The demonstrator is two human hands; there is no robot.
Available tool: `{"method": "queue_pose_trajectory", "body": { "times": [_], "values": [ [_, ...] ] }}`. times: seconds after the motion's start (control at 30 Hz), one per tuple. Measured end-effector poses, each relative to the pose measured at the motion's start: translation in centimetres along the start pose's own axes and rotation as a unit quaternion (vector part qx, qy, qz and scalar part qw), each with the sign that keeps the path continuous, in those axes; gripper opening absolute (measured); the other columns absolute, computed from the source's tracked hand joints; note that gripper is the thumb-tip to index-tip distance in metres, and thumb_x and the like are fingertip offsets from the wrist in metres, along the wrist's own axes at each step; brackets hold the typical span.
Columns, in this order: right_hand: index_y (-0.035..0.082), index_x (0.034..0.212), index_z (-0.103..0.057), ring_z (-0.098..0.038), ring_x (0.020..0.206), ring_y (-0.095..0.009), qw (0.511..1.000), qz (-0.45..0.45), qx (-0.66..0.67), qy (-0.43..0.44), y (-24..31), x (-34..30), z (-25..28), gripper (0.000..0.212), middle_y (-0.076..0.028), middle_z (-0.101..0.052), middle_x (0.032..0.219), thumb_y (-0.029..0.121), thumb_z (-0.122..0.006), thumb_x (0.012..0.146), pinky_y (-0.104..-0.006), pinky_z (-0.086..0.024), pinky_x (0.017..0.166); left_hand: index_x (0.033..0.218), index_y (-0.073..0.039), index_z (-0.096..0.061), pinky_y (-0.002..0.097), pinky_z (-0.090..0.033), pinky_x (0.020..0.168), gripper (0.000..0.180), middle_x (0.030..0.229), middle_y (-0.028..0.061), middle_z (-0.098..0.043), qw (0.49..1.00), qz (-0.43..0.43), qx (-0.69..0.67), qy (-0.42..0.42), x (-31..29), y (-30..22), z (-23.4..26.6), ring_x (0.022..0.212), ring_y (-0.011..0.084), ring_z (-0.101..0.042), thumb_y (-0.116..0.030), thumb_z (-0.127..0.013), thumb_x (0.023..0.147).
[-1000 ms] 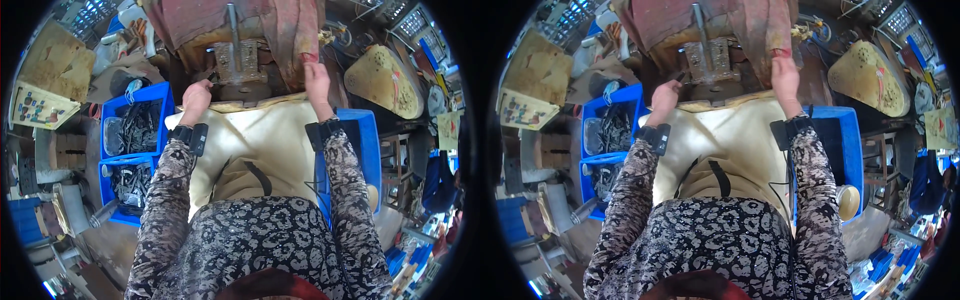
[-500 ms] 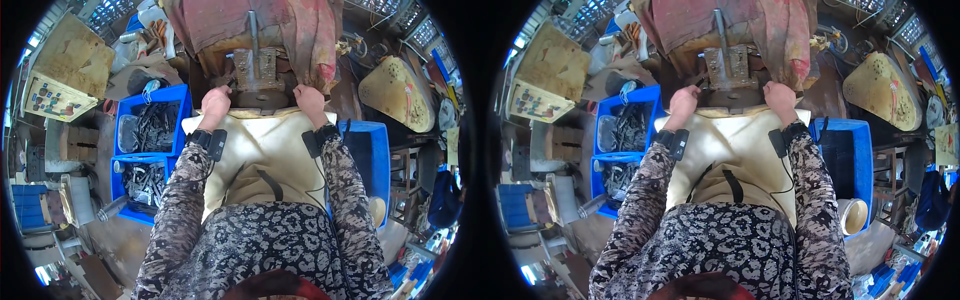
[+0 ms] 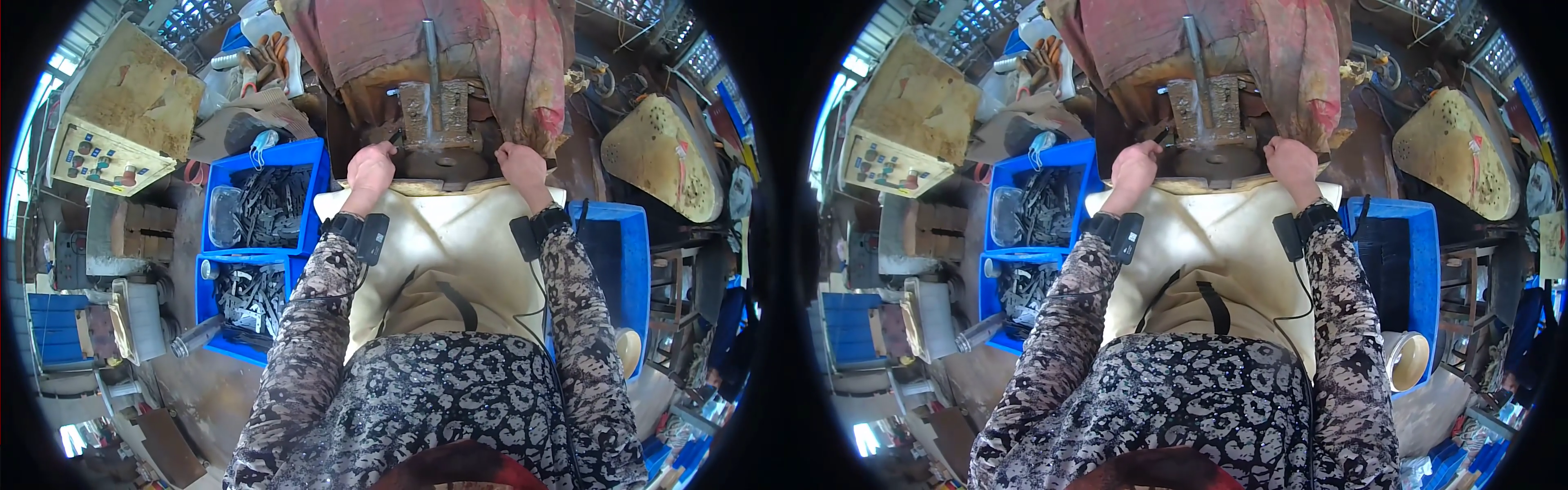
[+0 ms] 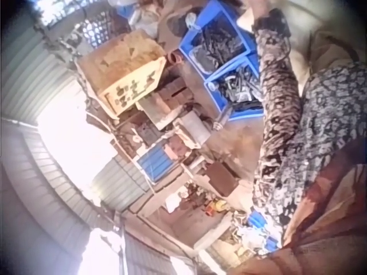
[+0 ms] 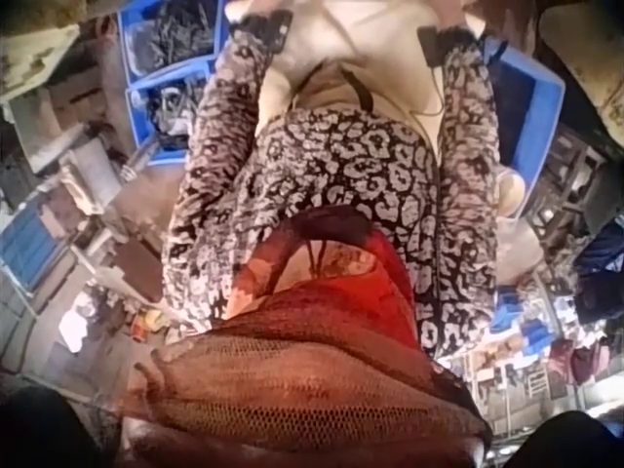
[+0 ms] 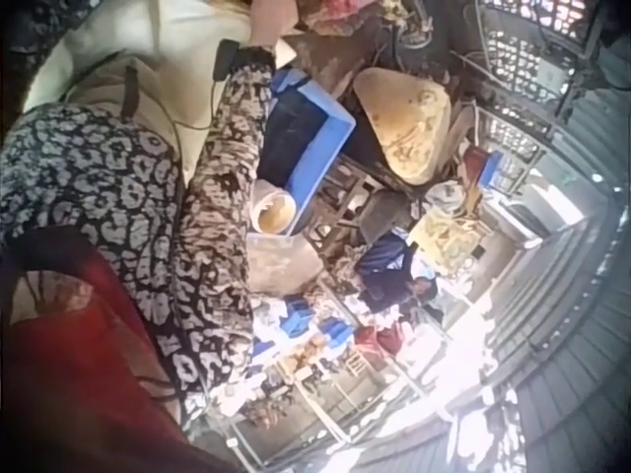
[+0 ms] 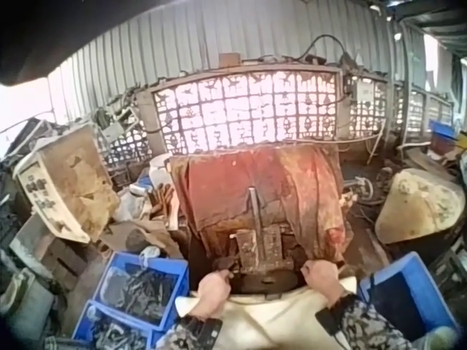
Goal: Assembling small metal components using a manual press machine.
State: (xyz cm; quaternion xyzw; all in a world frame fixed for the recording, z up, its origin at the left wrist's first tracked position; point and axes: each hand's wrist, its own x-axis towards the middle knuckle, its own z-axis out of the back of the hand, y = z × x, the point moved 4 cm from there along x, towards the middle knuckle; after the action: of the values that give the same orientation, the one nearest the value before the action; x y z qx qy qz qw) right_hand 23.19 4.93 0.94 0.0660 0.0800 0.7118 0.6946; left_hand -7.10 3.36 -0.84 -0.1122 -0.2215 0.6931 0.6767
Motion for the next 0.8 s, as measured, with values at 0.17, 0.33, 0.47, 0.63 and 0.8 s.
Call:
{"method": "queue_pose_trajectory", "body": {
  "times": [0.17, 0.33, 0.47, 0.63, 0.8],
  "values": [
    [0.013, 0.093, -0.067, -0.065, 0.089, -0.032, 1.0, -0.001, -0.003, 0.0, -0.07, 0.14, -0.12, 0.026, -0.012, -0.068, 0.092, 0.034, -0.052, 0.09, -0.0455, -0.052, 0.075, 0.091, -0.018, -0.071, 0.0399, -0.052, 0.077, 0.021, 0.094, 0.0095, -0.068, 1.0, 0.004, 0.002, 0.006, 0.05, -0.08, 0.08, 0.091, 0.0294, -0.065, -0.01, -0.056, 0.08],
    [0.013, 0.094, -0.067, -0.065, 0.09, -0.031, 1.0, -0.006, -0.007, 0.005, 0.13, -0.05, 0.03, 0.026, -0.012, -0.068, 0.093, 0.034, -0.052, 0.09, -0.0446, -0.052, 0.075, 0.09, -0.018, -0.071, 0.0402, -0.052, 0.076, 0.021, 0.092, 0.0101, -0.068, 1.0, -0.004, 0.0, -0.006, -0.1, -0.1, 0.11, 0.09, 0.0294, -0.065, -0.009, -0.056, 0.08],
    [0.014, 0.095, -0.067, -0.065, 0.091, -0.031, 1.0, -0.01, -0.004, 0.01, 0.08, -0.12, -0.06, 0.026, -0.011, -0.068, 0.093, 0.034, -0.052, 0.09, -0.0444, -0.052, 0.076, 0.09, -0.018, -0.071, 0.0402, -0.052, 0.076, 0.021, 0.091, 0.0103, -0.069, 1.0, -0.011, -0.001, -0.014, -0.23, -0.04, 0.05, 0.089, 0.0293, -0.065, -0.009, -0.056, 0.079],
    [0.014, 0.094, -0.068, -0.065, 0.087, -0.033, 1.0, 0.0, 0.001, -0.012, -0.32, 0.06, -0.43, 0.025, -0.012, -0.068, 0.09, 0.035, -0.054, 0.089, -0.045, -0.051, 0.073, 0.09, -0.018, -0.071, 0.0398, -0.052, 0.077, 0.021, 0.092, 0.0105, -0.069, 1.0, -0.001, -0.004, -0.01, -0.14, -0.25, 0.2, 0.09, 0.0296, -0.065, -0.009, -0.056, 0.079],
    [0.015, 0.093, -0.068, -0.065, 0.083, -0.034, 0.999, 0.009, 0.004, -0.033, -0.35, 0.19, -0.49, 0.024, -0.013, -0.068, 0.086, 0.035, -0.057, 0.088, -0.0455, -0.051, 0.07, 0.091, -0.018, -0.071, 0.0399, -0.052, 0.077, 0.021, 0.093, 0.0104, -0.069, 1.0, -0.002, -0.001, -0.009, -0.05, -0.22, 0.22, 0.09, 0.0297, -0.065, -0.009, -0.056, 0.079]
  ]
}}
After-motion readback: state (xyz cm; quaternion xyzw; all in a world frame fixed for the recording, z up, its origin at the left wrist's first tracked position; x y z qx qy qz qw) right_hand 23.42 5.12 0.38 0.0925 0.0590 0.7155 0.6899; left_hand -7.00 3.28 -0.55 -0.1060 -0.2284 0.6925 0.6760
